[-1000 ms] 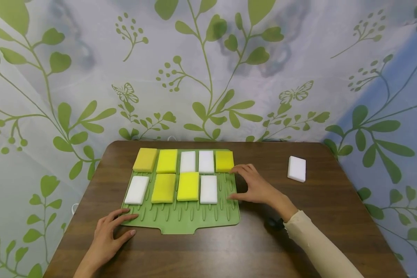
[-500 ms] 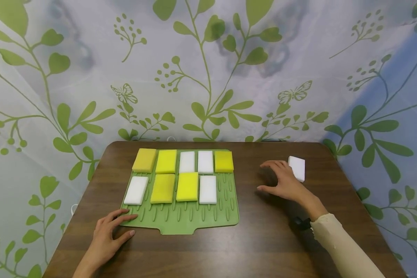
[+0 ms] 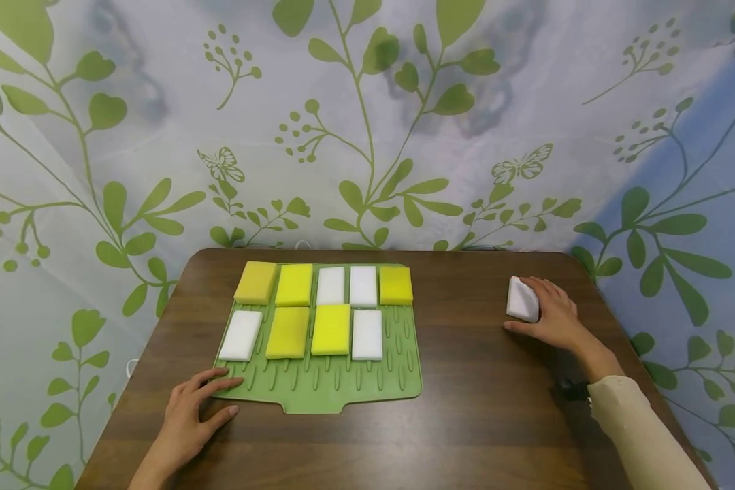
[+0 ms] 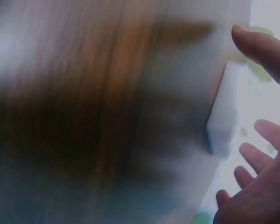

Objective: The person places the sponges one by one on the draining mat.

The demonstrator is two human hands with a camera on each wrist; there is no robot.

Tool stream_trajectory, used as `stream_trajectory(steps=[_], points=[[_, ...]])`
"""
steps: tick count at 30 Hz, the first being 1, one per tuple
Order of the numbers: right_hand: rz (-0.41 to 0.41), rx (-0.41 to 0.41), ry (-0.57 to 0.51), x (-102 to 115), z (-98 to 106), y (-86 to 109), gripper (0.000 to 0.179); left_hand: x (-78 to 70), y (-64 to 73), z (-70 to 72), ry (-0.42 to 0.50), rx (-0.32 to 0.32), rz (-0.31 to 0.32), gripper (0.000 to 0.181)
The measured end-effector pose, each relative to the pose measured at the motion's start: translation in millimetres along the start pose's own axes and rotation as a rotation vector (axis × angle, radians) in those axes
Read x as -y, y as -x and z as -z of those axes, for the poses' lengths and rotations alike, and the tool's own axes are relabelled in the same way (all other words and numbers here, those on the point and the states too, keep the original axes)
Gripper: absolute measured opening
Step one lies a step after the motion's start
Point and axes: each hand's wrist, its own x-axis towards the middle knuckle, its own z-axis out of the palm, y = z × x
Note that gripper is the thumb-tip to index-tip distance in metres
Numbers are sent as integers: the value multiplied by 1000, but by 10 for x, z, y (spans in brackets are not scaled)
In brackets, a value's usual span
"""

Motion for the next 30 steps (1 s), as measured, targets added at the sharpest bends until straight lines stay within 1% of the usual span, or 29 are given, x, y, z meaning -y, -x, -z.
stream_trajectory(steps=[4,9,12,15,18,24,30], points=[[-34,21,-6,-88,-1,2,103,-12,5,2,5,-3,-6,50],[-33,15,-33,-116,35,-26,90,-11,3,10,2,5,8,50],[-32,21,-55,-148,57,-41,86,-6,1,11,5,11,13,50],[-21,5,-91,-191,47,-38,82,-1,0,4,9,12,8,50],[-9,-18,-114,-204,29,-20,81,4,0,-6,9,11,2,50],[-23,-18,-112,-206,-10,-1,83,-3,6,-2,10,12,9,49],[-3,-39,-119,-107,-34,-8,84,-6,6,5,8,8,8,49]])
